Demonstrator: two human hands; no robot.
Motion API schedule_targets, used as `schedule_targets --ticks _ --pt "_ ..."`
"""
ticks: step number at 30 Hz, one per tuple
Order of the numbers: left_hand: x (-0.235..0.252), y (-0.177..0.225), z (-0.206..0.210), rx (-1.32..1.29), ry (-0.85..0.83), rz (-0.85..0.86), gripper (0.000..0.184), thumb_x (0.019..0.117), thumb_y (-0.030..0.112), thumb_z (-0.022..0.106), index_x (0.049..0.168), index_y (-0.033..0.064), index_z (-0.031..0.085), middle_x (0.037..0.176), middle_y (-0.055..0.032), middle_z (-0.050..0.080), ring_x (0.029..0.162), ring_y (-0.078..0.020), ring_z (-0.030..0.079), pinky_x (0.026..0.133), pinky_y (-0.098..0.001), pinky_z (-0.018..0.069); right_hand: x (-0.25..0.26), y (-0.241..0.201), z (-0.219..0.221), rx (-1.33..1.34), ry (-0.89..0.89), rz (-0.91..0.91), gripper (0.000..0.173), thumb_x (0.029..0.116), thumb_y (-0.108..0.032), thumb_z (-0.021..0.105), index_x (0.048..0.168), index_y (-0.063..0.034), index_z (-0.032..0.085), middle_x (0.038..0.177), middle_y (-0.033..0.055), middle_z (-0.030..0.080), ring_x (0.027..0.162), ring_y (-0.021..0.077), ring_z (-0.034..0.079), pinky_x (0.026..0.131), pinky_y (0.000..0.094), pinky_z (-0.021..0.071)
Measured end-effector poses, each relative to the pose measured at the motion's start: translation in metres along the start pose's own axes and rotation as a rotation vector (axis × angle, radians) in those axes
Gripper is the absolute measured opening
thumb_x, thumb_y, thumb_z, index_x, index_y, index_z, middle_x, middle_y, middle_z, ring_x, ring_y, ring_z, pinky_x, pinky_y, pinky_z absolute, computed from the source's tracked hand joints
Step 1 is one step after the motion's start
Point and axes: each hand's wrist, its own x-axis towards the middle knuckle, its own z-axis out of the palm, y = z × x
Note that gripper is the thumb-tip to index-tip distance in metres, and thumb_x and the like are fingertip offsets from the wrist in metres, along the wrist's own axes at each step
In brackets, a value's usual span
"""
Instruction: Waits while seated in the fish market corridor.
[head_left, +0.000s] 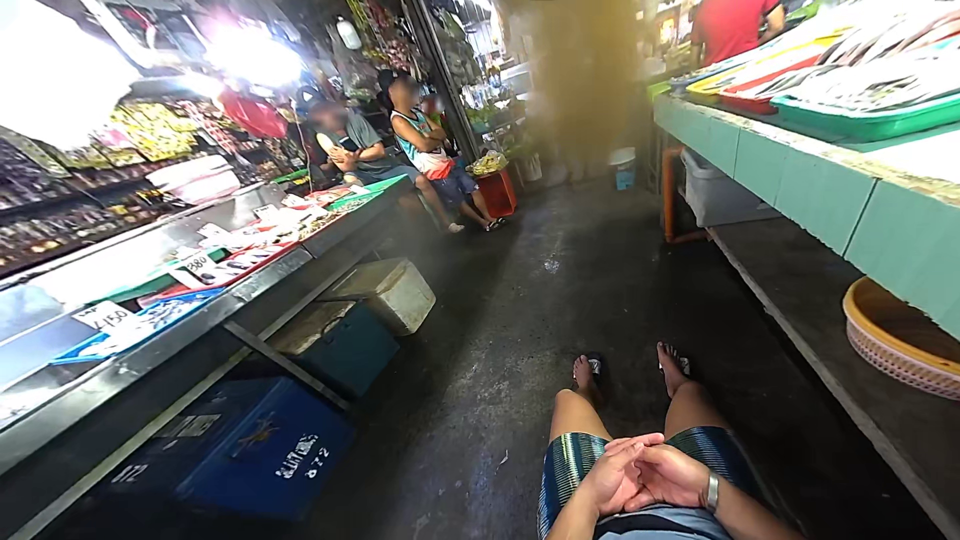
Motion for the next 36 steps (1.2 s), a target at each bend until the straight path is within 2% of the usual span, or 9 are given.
schedule_targets --ticks 1,2,3,5,7,9,11,22,36 --pt "0.011 -0.02 -0.026 0.012 -0.132 0.076 0.051 0.1117 0.025 0.022 0.151 0.0015 0.045 0.138 -0.0197 0.061 0.13 -0.0275 0.057 0.111 -0.0482 0.0453 -0.001 -0.001 0.022 -0.048 0.304 0.071 0.051 0.11 -0.019 0.01 0.123 -0.0027 0.057 0.105 0.0146 0.07 0.098 0.0244 0.071 0.087 0.0431 0.0575" --pt "0.017 -0.03 -0.033 0.005 -0.145 0.11 0.05 0.1114 0.029 0.028 0.149 0.0036 0.049 0.137 -0.0187 0.062 0.128 -0.0281 0.059 0.109 -0.0488 0.047 0.002 0.0 0.033 -0.073 0.521 0.142 0.047 0.1112 -0.025 0.015 0.116 -0.0092 0.06 0.099 0.0091 0.07 0.091 0.0214 0.071 0.083 0.0409 0.0575" --pt "0.019 -0.033 -0.033 0.001 -0.138 0.116 0.05 0.1112 0.031 0.031 0.148 0.005 0.052 0.135 -0.0179 0.064 0.126 -0.0279 0.06 0.108 -0.0489 0.0481 0.0 0.008 0.015 -0.046 0.488 0.151 0.044 0.1119 -0.03 0.021 0.119 -0.0114 0.06 0.103 0.0093 0.071 0.096 0.0232 0.071 0.085 0.0434 0.058" --pt "0.018 -0.031 -0.027 0.013 -0.116 0.101 0.049 0.1115 0.031 0.031 0.146 0.0054 0.054 0.131 -0.017 0.066 0.123 -0.027 0.063 0.106 -0.0483 0.0502 -0.005 0.03 -0.038 0.055 0.238 0.09 0.044 0.1118 -0.037 0.031 0.135 -0.0097 0.057 0.119 0.0166 0.07 0.11 0.0314 0.069 0.095 0.0524 0.0578" --pt "0.018 -0.03 -0.027 0.019 -0.104 0.09 0.049 0.1111 0.032 0.032 0.146 0.0061 0.054 0.131 -0.0169 0.066 0.123 -0.0271 0.062 0.106 -0.0481 0.0499 0.0 0.032 -0.019 0.006 0.507 0.117 0.041 0.1092 -0.041 0.034 0.125 -0.0139 0.061 0.108 0.0124 0.071 0.1 0.0282 0.071 0.089 0.0504 0.0574" --pt "0.019 -0.032 -0.032 0.006 -0.106 0.1 0.048 0.1109 0.032 0.033 0.146 0.007 0.055 0.13 -0.0173 0.066 0.122 -0.0278 0.063 0.105 -0.0484 0.0507 -0.001 0.038 -0.044 0.077 0.313 0.073 0.046 0.1085 -0.042 0.041 0.135 -0.0087 0.058 0.117 0.0197 0.07 0.108 0.0349 0.069 0.094 0.057 0.0569" --pt "0.019 -0.033 -0.034 -0.005 -0.11 0.117 0.048 0.1111 0.033 0.034 0.146 0.0068 0.055 0.13 -0.0168 0.067 0.121 -0.0275 0.064 0.104 -0.0482 0.0517 0.002 0.041 -0.055 0.106 0.236 0.056 0.044 0.1087 -0.04 0.043 0.136 -0.0085 0.058 0.117 0.0208 0.07 0.107 0.0364 0.07 0.094 0.0584 0.0569" --pt "0.022 -0.033 -0.032 -0.012 -0.134 0.095 0.049 0.1114 0.032 0.034 0.148 0.0061 0.052 0.129 -0.0206 0.067 0.121 -0.0304 0.064 0.105 -0.0493 0.0517 -0.003 0.042 -0.054 0.099 0.227 0.029 0.046 0.1073 -0.043 0.043 0.133 -0.0087 0.06 0.117 0.0193 0.07 0.108 0.0343 0.069 0.094 0.0568 0.0567" --pt "0.017 -0.03 -0.03 0.005 -0.117 0.121 0.05 0.1103 0.032 0.035 0.146 0.0033 0.054 0.129 -0.019 0.067 0.121 -0.0289 0.064 0.104 -0.0487 0.0522 -0.001 0.043 -0.051 0.081 0.233 0.03 0.044 0.1092 -0.041 0.04 0.133 -0.0099 0.059 0.115 0.0171 0.071 0.106 0.0323 0.07 0.093 0.0553 0.0577"
